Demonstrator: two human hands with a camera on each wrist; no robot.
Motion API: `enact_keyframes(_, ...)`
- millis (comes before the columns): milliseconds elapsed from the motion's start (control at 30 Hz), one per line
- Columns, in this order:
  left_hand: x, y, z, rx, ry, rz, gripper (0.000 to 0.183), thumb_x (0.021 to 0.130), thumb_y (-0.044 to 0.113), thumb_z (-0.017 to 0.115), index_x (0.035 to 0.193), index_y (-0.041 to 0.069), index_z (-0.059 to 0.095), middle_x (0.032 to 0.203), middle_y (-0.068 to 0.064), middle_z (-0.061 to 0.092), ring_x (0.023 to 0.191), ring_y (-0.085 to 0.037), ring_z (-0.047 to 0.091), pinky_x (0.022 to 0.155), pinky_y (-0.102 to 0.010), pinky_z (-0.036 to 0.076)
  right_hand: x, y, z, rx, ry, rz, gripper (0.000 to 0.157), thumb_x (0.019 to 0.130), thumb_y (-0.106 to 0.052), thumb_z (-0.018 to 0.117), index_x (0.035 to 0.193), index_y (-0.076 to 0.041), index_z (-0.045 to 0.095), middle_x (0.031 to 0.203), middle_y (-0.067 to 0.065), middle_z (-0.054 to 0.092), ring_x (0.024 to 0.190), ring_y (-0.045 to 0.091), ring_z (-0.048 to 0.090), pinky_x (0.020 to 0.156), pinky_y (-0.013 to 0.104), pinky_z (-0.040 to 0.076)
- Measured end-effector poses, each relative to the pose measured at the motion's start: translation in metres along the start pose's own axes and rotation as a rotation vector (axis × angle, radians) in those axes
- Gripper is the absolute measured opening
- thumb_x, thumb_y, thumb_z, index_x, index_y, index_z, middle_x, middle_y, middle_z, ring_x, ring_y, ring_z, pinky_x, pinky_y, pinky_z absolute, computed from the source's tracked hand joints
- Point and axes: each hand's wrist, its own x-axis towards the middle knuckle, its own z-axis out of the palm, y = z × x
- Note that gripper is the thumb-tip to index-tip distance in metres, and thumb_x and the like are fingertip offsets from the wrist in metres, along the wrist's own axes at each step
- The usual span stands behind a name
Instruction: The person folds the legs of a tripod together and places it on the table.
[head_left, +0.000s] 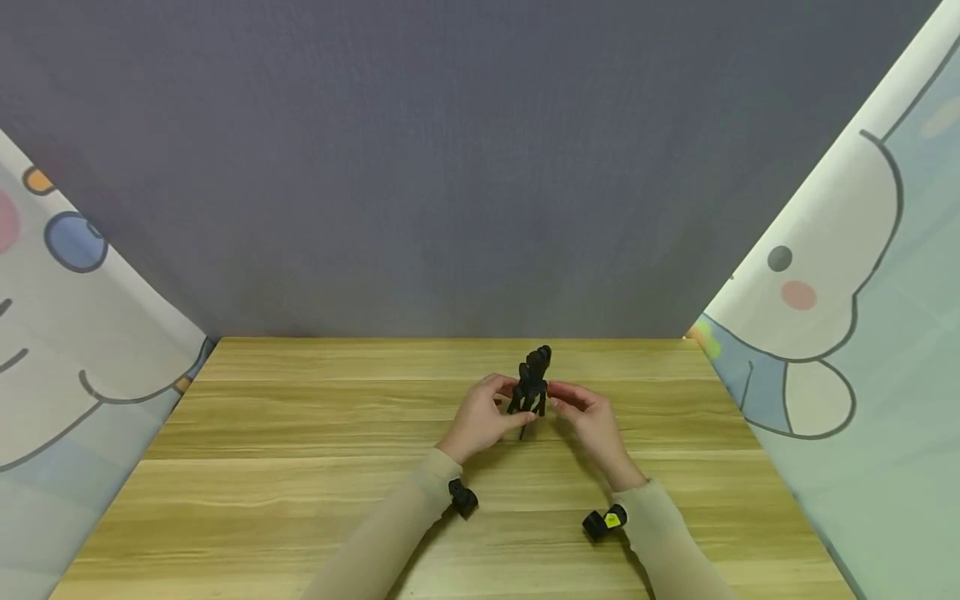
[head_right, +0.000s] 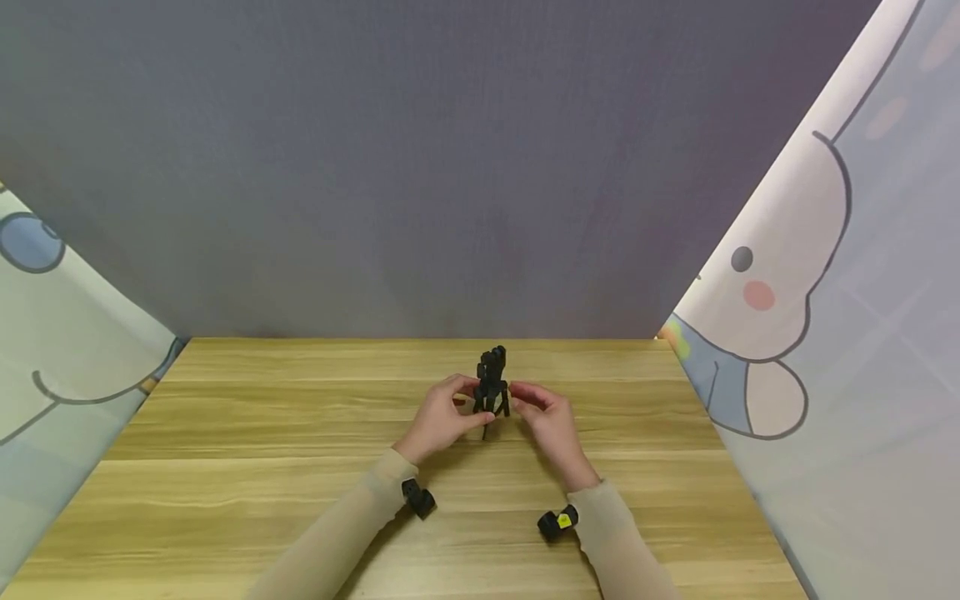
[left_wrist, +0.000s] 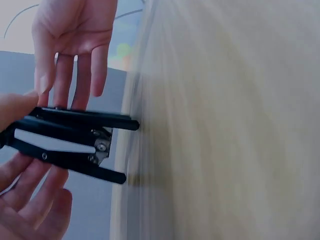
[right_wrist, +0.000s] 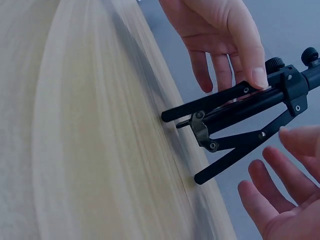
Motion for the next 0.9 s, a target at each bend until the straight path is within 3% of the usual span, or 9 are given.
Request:
enact_keyframes(367, 0.005, -0.006, -0.010, -0.048, -0.136, -0.001, 0.053, 0.085, 0.023, 0.082, 0.133, 0.014, 0.062, 0.119, 0.003, 0.064, 0.113, -0.021, 0.061, 0.091, -0.039, 0.052, -0.004, 0.001, 0.004, -0.081, -0.062, 0.026, 0.015, 0.091, -0.002, 0.071, 0.104, 0.005, 0.073, 0.105, 0.016, 0.070, 0.095, 0.019, 0.065, 0.080, 0.023, 0.052)
enact_keyframes(633, 0.007, -0.008, -0.009, -0.099, -0.151, -0.016, 0.051, 0.082, 0.018, 0.084, 0.129, 0.014, 0.064, 0.115, 0.004, 0.067, 0.112, -0.024, 0.063, 0.092, -0.038, 0.052, -0.005, -0.003, 0.008, -0.132, -0.048, 0.024, 0.008, 0.092, 0.001, 0.069, 0.099, 0.004, 0.072, 0.098, 0.015, 0.070, 0.089, 0.016, 0.063, 0.077, 0.022, 0.051)
enact_keyframes(800, 0.009, -0.009, -0.009, -0.126, -0.150, -0.034, 0.046, 0.082, 0.018, 0.084, 0.124, 0.017, 0.066, 0.111, 0.006, 0.067, 0.112, -0.020, 0.062, 0.093, -0.035, 0.052, -0.011, -0.025, 0.012, -0.155, -0.066, -0.023, 0.006, 0.093, 0.006, 0.065, 0.097, 0.009, 0.069, 0.095, 0.020, 0.069, 0.086, 0.021, 0.063, 0.073, 0.023, 0.051)
enact_keyframes(900, 0.009, -0.009, -0.009, -0.128, -0.154, -0.044, 0.045, 0.082, 0.020, 0.084, 0.123, 0.019, 0.066, 0.112, 0.007, 0.066, 0.113, -0.019, 0.062, 0.093, -0.035, 0.052, -0.014, -0.034, 0.013, -0.160, -0.068, -0.009, 0.007, 0.093, 0.005, 0.065, 0.098, 0.009, 0.069, 0.097, 0.019, 0.069, 0.088, 0.022, 0.063, 0.075, 0.022, 0.051)
